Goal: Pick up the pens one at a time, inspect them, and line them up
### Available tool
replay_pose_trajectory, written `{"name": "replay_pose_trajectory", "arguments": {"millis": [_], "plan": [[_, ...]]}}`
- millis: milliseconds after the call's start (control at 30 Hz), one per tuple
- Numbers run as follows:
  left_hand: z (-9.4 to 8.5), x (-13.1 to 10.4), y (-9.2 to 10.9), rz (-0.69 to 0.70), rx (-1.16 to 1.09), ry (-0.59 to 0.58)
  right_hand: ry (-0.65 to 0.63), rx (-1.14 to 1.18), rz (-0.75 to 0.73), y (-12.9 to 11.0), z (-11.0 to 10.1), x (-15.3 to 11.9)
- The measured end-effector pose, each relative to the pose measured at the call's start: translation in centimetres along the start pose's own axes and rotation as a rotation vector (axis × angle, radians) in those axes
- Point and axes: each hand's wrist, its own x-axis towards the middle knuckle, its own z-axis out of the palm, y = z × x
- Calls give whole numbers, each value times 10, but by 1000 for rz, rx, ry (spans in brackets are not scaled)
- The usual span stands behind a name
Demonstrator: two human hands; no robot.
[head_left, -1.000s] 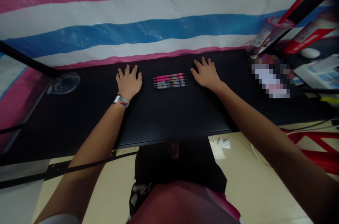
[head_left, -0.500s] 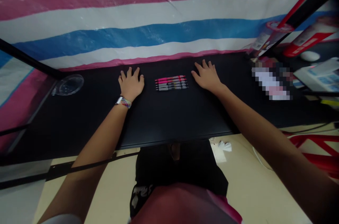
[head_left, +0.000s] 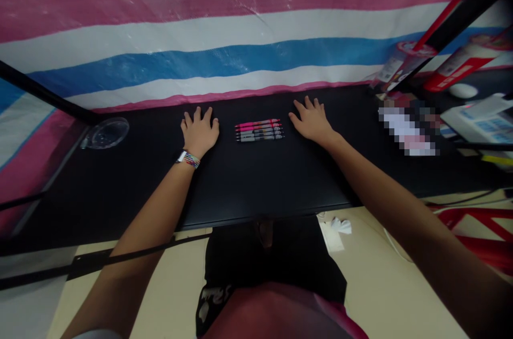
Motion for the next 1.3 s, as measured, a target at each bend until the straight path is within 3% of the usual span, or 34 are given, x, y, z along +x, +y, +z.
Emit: {"name": "replay_pose_trajectory", "arguments": {"millis": [133,267,400,500,600,833,1100,1300], "plan": [[8,4,-10,46,-67,88,56,34,-13,-3,2,-2],[0,6,-2,109,-143,87,134,167,-86,-15,-1,-5],[-12,2,17,306,-322,111,210,382,-354,-33,-8,-15],[-19,-8,33,476,-299,118,154,461,-592,-43,-11,-24],[-24,-19,45,675,-297,89,137,499,-722,-48,-9,-29],[-25,-27,54,823,-320,7,77,569,-751,-49,-7,-30],[-25,-30,57,862,-323,-49,40,509,-777,-50,-9,-31],[-23,-31,58,858,-318,10,134,586,-702,-52,-13,-30]]}}
